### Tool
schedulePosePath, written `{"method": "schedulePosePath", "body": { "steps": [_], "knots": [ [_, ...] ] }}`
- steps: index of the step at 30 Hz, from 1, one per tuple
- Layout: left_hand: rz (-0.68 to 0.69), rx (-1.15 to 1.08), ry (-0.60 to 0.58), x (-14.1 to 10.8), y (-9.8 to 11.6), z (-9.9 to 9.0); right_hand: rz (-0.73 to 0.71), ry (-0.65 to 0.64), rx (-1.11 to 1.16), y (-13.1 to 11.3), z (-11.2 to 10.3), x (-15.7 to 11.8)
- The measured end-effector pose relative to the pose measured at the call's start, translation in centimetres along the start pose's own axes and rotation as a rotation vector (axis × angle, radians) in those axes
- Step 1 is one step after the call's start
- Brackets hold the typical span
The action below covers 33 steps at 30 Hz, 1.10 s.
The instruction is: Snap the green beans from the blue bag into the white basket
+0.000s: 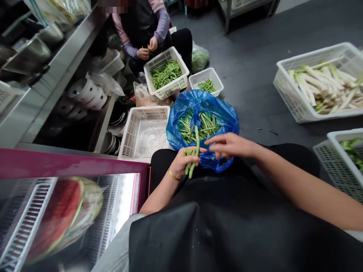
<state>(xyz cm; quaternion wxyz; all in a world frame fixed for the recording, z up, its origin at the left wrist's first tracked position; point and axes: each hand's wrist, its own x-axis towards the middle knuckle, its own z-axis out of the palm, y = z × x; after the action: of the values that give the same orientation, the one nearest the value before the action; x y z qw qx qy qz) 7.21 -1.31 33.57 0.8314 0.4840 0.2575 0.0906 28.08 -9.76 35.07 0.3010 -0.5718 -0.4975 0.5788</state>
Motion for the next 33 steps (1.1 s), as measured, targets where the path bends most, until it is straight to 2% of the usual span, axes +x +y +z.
{"method": "schedulePosePath", "body": {
  "steps": [2, 4, 7, 9, 11, 13, 16, 19, 21, 23, 25, 29, 31, 33],
  "knots": [
    [-0.04, 0.019, -0.067, -0.1, -0.2, 0.1, 0.026, 0.138, 0.371, -0.4, 0.1, 1.4],
    [-0.047, 0.013, -0.069, -0.1, -0.4, 0.4, 0.008, 0.204, 0.611, -0.6, 1.1, 2.6],
    [-0.027, -0.058, 0.058, 0.1, -0.9, 0.9, -0.084, 0.248, 0.764, -0.3, 2.7, 3.0],
    [-0.016, -0.152, 0.183, 0.4, -1.5, 1.2, -0.196, 0.367, 0.726, 0.1, 3.5, 2.3],
    [-0.025, -0.267, 0.29, 0.9, -2.1, 1.4, -0.284, 0.521, 0.546, 0.5, 3.9, 1.6],
    [-0.053, -0.365, 0.359, 1.5, -2.5, 1.5, -0.32, 0.62, 0.341, 0.7, 4.3, 1.2],
    [-0.09, -0.468, 0.45, 2.5, -2.5, 1.3, -0.356, 0.672, 0.191, 0.7, 5.1, 1.3],
    [-0.069, -0.562, 0.576, 3.4, -1.6, 0.4, -0.47, 0.684, 0.081, 0.3, 5.8, 1.8],
    [-0.027, -0.563, 0.618, 3.5, -1.0, -0.3, -0.469, 0.642, 0.111, 0.2, 5.8, 2.0],
    [0.017, -0.484, 0.558, 3.2, -0.5, -0.8, -0.369, 0.529, 0.25, 0.3, 5.4, 2.3],
    [0.039, -0.366, 0.418, 2.5, -0.4, -0.9, -0.253, 0.393, 0.365, 0.6, 4.8, 2.5],
    [-0.017, -0.174, 0.162, 1.6, -0.6, -0.4, -0.116, 0.247, 0.37, 1.0, 3.8, 2.9],
    [-0.028, -0.158, 0.113, 1.4, -0.7, -0.3, -0.102, 0.224, 0.341, 1.0, 2.9, 2.6],
    [-0.022, -0.18, 0.108, 1.2, -0.7, -0.4, -0.151, 0.306, 0.294, 0.8, 1.5, 1.7]
  ]
}}
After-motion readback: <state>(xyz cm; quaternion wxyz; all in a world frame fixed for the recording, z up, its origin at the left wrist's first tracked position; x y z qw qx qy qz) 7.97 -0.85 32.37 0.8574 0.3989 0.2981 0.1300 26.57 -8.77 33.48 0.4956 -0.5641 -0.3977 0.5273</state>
